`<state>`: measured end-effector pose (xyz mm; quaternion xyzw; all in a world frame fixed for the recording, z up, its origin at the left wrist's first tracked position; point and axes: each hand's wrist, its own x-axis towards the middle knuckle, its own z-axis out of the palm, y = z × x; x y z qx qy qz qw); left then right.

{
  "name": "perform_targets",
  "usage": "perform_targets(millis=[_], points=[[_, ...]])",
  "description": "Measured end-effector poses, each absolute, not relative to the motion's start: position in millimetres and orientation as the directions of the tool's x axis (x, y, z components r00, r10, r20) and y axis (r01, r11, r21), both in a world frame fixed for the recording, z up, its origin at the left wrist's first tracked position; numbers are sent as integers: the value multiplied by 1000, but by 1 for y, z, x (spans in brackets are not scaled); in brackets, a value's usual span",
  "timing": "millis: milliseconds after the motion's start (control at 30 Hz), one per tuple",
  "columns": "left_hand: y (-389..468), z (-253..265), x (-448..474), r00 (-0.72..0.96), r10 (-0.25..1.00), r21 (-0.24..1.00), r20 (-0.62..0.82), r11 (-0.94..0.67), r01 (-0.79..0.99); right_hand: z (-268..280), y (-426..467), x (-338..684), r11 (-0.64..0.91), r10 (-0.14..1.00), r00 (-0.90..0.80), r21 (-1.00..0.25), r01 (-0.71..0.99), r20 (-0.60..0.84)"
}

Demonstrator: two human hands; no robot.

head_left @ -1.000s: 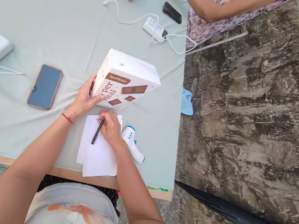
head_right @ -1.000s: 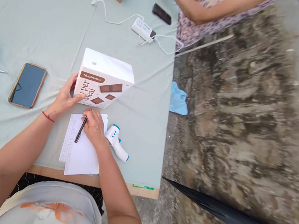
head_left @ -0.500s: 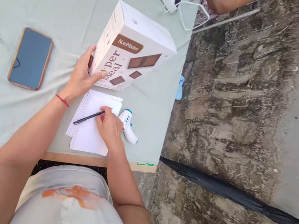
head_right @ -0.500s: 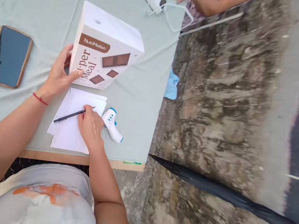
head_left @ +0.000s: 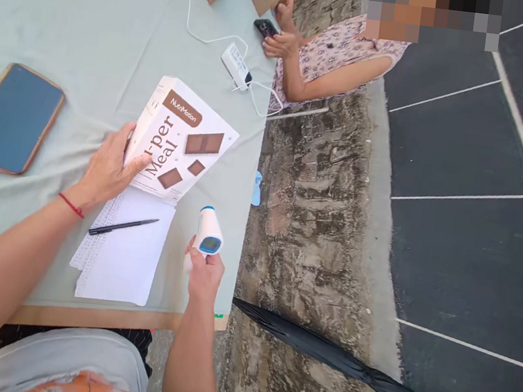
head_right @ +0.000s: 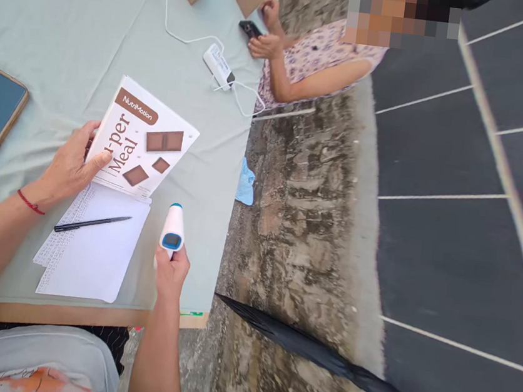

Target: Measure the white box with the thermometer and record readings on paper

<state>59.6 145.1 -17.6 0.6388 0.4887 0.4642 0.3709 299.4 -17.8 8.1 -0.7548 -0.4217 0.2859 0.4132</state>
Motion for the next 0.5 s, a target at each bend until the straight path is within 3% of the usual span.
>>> perform_targets(millis=[67, 133, 333, 500], points=[[147, -16, 57, 126, 966, 924, 226, -253, 286, 28, 3, 275, -166, 908, 409, -975, 149, -92], [148, -14, 55, 143, 963, 919, 228, -261, 294, 48, 29, 252, -95, 937, 339, -995, 6, -88], [146, -8, 50, 174, 962, 901, 212, -261, 347, 61, 81, 218, -101, 943, 302, -985, -142, -141], [145, -4, 50, 202, 956, 911, 211, -267, 314, 53, 84, 216, -129, 922, 349, -982, -139, -170]])
